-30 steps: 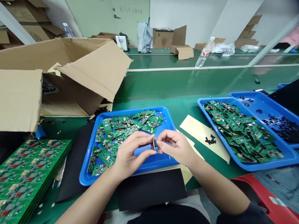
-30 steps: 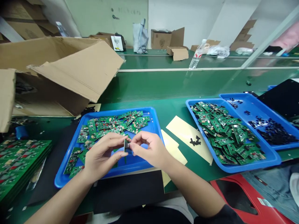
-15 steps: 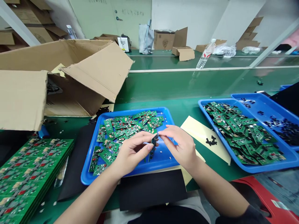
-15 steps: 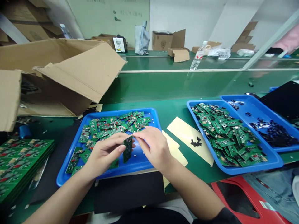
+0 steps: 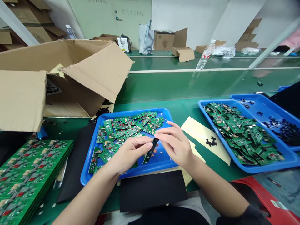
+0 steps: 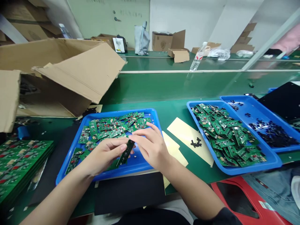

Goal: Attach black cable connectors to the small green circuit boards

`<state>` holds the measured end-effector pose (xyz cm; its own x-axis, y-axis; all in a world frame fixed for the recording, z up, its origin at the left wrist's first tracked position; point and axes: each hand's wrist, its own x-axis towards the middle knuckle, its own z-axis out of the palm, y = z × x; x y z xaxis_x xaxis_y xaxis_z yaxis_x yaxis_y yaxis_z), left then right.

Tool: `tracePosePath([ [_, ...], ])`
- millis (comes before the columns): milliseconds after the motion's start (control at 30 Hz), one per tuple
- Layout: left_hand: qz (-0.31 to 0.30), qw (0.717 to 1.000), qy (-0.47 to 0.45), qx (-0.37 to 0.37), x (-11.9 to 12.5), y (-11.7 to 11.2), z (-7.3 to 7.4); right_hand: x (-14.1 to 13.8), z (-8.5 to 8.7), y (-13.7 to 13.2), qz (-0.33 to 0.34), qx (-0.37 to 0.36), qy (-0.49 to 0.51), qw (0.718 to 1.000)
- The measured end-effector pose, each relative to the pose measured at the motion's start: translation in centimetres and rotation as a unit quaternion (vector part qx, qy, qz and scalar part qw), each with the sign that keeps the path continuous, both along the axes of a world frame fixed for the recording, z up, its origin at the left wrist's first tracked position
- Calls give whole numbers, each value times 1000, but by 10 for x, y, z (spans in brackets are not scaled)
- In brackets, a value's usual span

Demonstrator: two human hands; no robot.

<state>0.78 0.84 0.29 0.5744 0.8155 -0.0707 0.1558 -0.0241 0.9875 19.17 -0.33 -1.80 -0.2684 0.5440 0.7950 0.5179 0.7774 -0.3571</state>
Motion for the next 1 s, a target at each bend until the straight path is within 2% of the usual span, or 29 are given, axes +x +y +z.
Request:
tracePosePath([
  [100, 30, 997, 27, 61, 0, 1, -4, 1, 0, 0, 16, -26, 8, 1000],
  [200, 90, 974, 48, 201, -1, 1, -9, 8, 4, 0, -2, -49, 64, 997],
  [267, 117, 932, 66, 336, -2, 0, -12, 13, 8, 1, -14, -62, 94, 993],
  [333, 118, 882, 86, 448, -3, 0, -13, 17, 10, 1, -10, -76, 74, 994],
  [433, 112, 829, 107, 537, -4, 0, -13, 16, 12, 1, -7, -76, -6, 997],
  [533, 122, 805, 113, 569, -4, 1, -13, 11, 11, 1, -12, -61, -26, 998],
  [667, 143, 797, 114, 576, -4, 2, -13, 7, 10, 0, -2, -35, -12, 999],
  [800, 160, 800, 114, 567, -3, -1, -12, 5, 10, -1, -3, -13, -5, 1000],
  [1000, 172, 819, 104, 537, -1, -3, -12, 6, 8, 0, 16, 1, -29, 999],
])
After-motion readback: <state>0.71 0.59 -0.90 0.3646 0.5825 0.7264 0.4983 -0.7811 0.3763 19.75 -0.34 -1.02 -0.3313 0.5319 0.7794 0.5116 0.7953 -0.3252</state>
